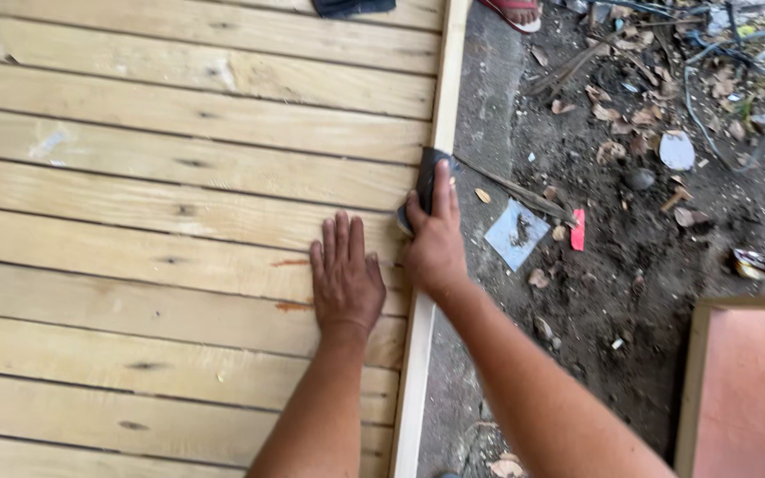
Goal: The person sands a slatted wooden furniture frame with sheets of sandpaper, first smoothing the slats and side rails while the frame rests on the ground, then sanding the front rail and a corner leg. Spare sandpaper sheets rest on the slats throughout.
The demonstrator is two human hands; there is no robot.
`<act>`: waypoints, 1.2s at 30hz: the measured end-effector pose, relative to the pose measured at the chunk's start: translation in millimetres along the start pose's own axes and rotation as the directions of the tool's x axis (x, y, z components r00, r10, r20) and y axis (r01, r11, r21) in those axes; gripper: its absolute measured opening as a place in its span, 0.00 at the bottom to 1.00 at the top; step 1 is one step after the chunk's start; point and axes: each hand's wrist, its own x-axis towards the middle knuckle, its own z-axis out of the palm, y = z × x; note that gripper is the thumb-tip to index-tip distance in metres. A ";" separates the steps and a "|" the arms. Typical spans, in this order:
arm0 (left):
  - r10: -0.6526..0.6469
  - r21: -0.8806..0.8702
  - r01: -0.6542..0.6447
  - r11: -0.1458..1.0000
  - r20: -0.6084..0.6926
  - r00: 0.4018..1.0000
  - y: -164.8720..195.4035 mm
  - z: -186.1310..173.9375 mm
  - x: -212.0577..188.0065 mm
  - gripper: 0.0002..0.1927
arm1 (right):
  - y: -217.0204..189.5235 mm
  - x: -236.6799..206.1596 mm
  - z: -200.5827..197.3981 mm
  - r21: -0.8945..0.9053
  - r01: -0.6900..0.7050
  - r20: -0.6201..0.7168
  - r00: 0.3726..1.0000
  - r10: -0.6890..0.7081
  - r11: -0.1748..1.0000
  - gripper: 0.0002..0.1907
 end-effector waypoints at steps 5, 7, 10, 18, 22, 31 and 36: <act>-0.026 0.060 0.021 0.998 0.091 0.996 0.3 0.6 -2.4 0.34 | 12.2 83.3 -11.4 -0.015 -0.024 0.065 0.998 0.025 1.000 0.32; -0.037 0.079 0.027 0.997 0.118 0.992 0.0 1.2 -1.9 0.34 | 14.9 93.2 -12.0 -0.048 -0.051 0.097 0.994 0.056 0.998 0.35; -0.021 0.080 0.012 0.997 0.111 0.994 -1.1 1.9 -3.0 0.35 | -0.6 55.7 -16.6 0.006 -0.043 0.048 0.998 0.043 0.999 0.29; -0.016 0.079 0.012 0.997 0.053 0.998 -3.6 11.2 -13.6 0.36 | -13.3 -59.4 -1.8 0.088 -0.120 0.109 0.988 0.110 0.989 0.37; -0.026 0.075 0.019 0.997 0.091 0.995 -6.9 15.8 -17.3 0.35 | 25.2 58.2 1.3 0.067 -0.050 0.081 0.996 0.044 0.996 0.41; -0.069 -0.098 0.065 0.993 -0.043 0.997 8.0 3.5 16.1 0.38 | -1.5 -30.4 -2.8 0.085 -0.102 0.125 0.988 0.091 0.991 0.41; 0.017 -0.122 -0.032 0.992 -0.122 0.992 17.7 12.5 120.8 0.36 | -5.5 -27.7 -8.6 0.099 -0.188 0.191 0.967 0.167 0.977 0.44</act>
